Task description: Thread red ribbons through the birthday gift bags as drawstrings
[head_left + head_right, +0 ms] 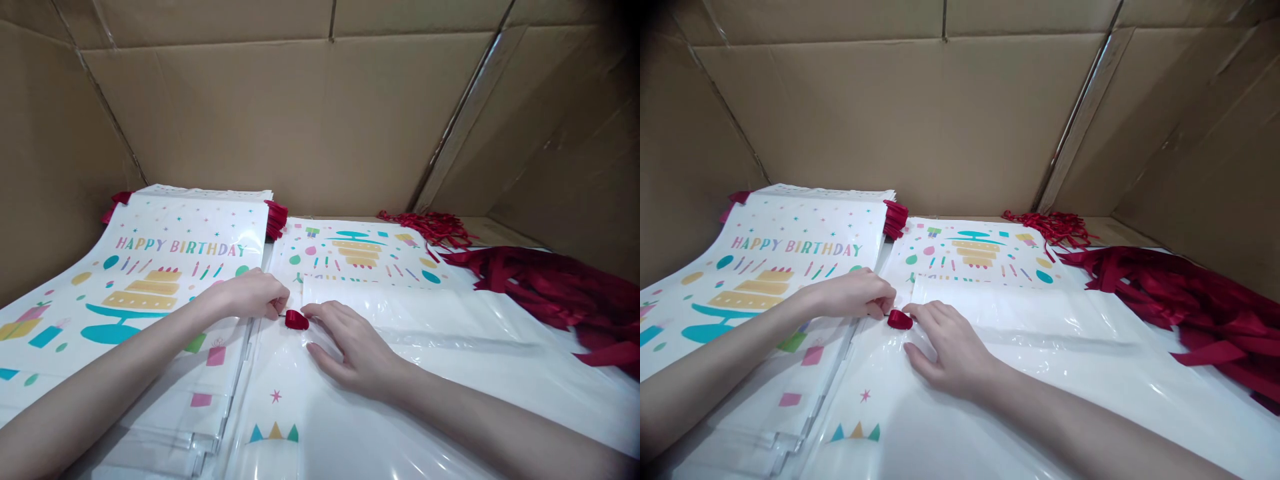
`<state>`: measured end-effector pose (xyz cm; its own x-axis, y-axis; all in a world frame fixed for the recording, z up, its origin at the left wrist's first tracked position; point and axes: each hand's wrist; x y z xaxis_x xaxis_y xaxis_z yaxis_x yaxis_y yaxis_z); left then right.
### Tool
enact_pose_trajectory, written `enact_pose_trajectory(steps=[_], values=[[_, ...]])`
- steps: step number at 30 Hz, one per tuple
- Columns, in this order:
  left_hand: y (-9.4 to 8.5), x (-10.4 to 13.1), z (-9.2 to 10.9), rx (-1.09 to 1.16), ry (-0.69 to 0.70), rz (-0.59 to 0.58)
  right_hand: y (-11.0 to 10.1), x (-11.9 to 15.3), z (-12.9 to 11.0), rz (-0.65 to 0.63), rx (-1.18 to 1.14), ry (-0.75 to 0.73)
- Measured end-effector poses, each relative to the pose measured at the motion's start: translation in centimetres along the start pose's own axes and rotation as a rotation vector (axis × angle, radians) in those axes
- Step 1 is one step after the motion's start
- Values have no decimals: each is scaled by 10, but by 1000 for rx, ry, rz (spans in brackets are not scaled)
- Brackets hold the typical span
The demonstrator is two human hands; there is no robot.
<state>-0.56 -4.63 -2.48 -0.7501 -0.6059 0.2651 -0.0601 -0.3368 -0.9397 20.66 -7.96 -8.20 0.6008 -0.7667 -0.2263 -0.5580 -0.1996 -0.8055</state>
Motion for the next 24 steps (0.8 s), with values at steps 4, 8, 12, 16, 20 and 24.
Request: enact_pose_trajectory(steps=[4, 8, 12, 16, 20, 24], values=[[7, -6, 6, -61, 34, 48, 0, 0, 1, 2, -4, -4], [16, -12, 13, -84, 78, 136, 1, 0, 0, 1, -13, -9], [8, -6, 6, -27, 20, 31, -1, 1, -1, -10, -12, 0], [8, -4, 3, -48, 10, 5, -1, 0, -1, -12, -12, 4], [21, -12, 11, -53, 75, 140, -1, -1, 0, -13, -18, 2], [22, -13, 12, 8, 88, 158, -1, -1, 0, -20, -16, 7]])
Point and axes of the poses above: each hand's wrist, its own x-axis away from the middle knuckle, its own y-axis out of the palm, z = x × y, and after that the axes turned 13 degrees about y, right-handed
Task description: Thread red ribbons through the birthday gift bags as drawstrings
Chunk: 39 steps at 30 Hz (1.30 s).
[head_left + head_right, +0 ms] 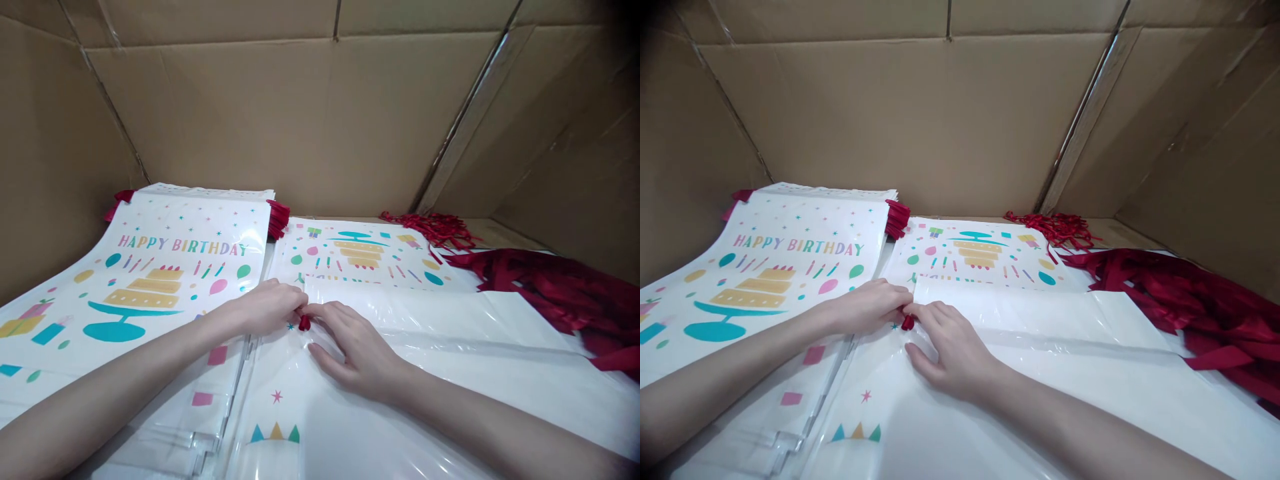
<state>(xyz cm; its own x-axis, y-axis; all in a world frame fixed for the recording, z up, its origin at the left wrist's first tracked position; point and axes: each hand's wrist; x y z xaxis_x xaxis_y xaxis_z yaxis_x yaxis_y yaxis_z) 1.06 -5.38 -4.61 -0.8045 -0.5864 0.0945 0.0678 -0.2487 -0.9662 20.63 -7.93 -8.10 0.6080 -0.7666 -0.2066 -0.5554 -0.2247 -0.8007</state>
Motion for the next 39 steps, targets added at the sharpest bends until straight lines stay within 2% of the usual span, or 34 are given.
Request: enact_pose_trajectory(steps=[4, 9, 13, 21, 39], values=[[-9, 4, -5, 43, -36, -60, 0, 0, 0, 3, 4, 1], [2, 0, -5, 28, 16, 31, 0, -1, -1, 0, -6, 2], [11, -4, -3, 26, 2, 90, -1, 0, -1, 0, -9, 6], [11, -3, -13, 99, 22, 94, 0, -1, -2, 5, -20, 0], [6, -3, -13, 187, 21, 75, 0, 0, -1, 4, -3, -5]])
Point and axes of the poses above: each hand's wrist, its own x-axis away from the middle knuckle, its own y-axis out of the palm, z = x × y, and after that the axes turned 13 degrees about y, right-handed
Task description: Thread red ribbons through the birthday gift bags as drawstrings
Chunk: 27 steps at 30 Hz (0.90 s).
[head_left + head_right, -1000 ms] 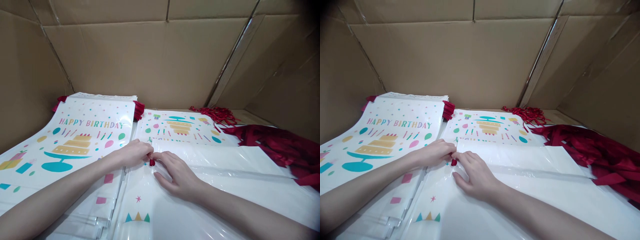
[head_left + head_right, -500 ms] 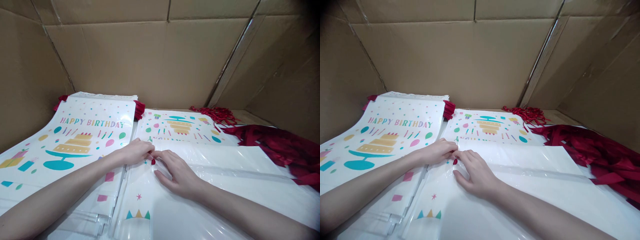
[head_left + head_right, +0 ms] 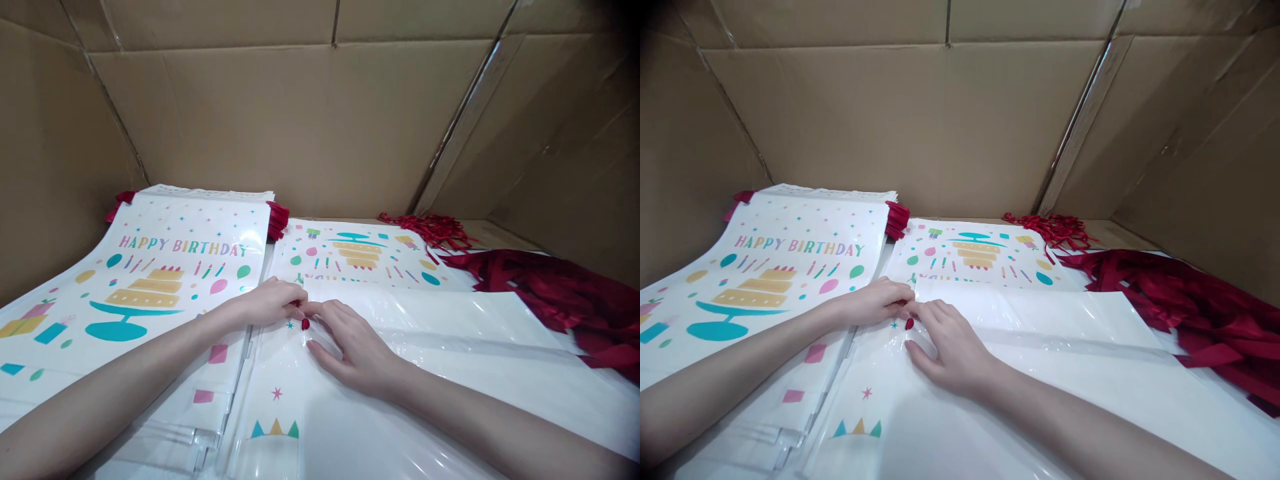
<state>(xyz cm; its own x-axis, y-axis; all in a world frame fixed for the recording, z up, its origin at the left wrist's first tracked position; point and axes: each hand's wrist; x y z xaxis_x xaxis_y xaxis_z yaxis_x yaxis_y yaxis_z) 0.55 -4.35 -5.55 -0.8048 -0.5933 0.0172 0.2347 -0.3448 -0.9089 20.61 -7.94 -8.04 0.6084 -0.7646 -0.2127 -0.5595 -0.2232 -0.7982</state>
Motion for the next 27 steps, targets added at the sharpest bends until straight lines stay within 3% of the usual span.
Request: enact_pose_trajectory(steps=[16, 27], values=[[13, -4, 13, -159, -90, 60, 2, -2, -2, 17, 1, 12], [16, -3, -11, -19, -32, 100, 4, -4, -4, 32, 25, 18]])
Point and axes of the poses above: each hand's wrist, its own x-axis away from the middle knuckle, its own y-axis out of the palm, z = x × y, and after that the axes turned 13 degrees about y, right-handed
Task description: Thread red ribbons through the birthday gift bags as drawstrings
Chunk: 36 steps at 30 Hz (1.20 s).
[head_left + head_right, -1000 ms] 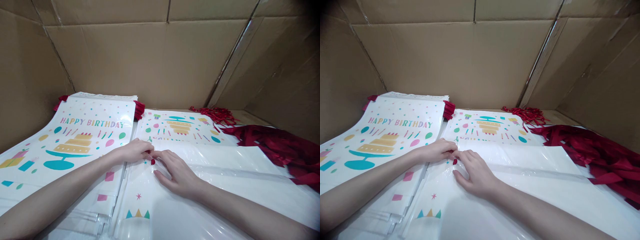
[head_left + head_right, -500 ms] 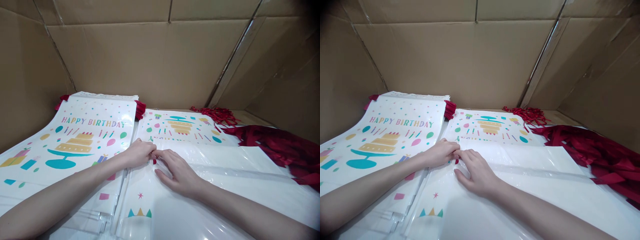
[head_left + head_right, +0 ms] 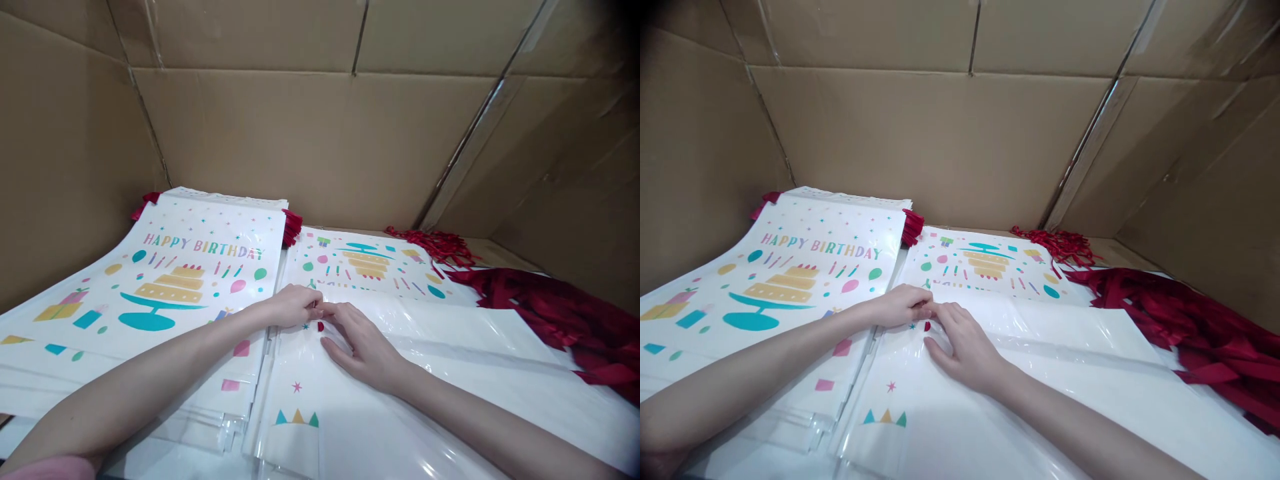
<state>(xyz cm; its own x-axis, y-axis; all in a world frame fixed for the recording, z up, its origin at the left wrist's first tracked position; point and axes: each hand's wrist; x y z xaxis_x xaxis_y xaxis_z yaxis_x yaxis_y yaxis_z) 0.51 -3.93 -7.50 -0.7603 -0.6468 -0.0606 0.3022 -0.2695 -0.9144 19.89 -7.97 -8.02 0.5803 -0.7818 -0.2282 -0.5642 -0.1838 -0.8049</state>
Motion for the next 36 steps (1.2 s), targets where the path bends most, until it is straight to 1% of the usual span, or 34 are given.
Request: enact_pose_trajectory(steps=[3, 7, 11, 13, 15, 18, 20, 22, 24, 27, 29, 32, 34, 36], values=[[-1, 2, -2, 25, 24, 23, 1, -1, -1, -8, 18, 11], [-1, 5, -5, 47, 58, 26, 4, -4, -3, -6, 8, 8], [-4, 8, -8, 94, 118, 52, 9, -9, -6, 30, -25, 0], [-5, 9, -7, 107, 179, 91, 13, -14, -6, 82, -61, 16], [-5, 8, -6, 90, 209, 150, 19, -22, -7, 182, -139, 73], [-1, 5, -7, 27, 161, 281, 28, -37, -5, 346, -352, 201], [2, 3, -7, -6, 123, 340, 34, -47, -2, 403, -511, 254], [4, 3, -6, -3, 135, 348, 37, -53, 2, 435, -631, 280], [5, 3, -2, 43, 201, 332, 36, -54, 6, 459, -696, 294], [6, 3, 5, 149, 285, 291, 25, -45, 14, 487, -716, 305], [9, 4, 8, 191, 284, 239, 10, -33, 23, 514, -695, 315], [13, 7, 10, 181, 224, 122, -23, -8, 47, 543, -602, 353], [15, 9, 10, 140, 172, 63, -49, 14, 71, 520, -515, 409], [14, 9, 12, 97, 137, 30, -78, 41, 100, 511, -414, 494]])
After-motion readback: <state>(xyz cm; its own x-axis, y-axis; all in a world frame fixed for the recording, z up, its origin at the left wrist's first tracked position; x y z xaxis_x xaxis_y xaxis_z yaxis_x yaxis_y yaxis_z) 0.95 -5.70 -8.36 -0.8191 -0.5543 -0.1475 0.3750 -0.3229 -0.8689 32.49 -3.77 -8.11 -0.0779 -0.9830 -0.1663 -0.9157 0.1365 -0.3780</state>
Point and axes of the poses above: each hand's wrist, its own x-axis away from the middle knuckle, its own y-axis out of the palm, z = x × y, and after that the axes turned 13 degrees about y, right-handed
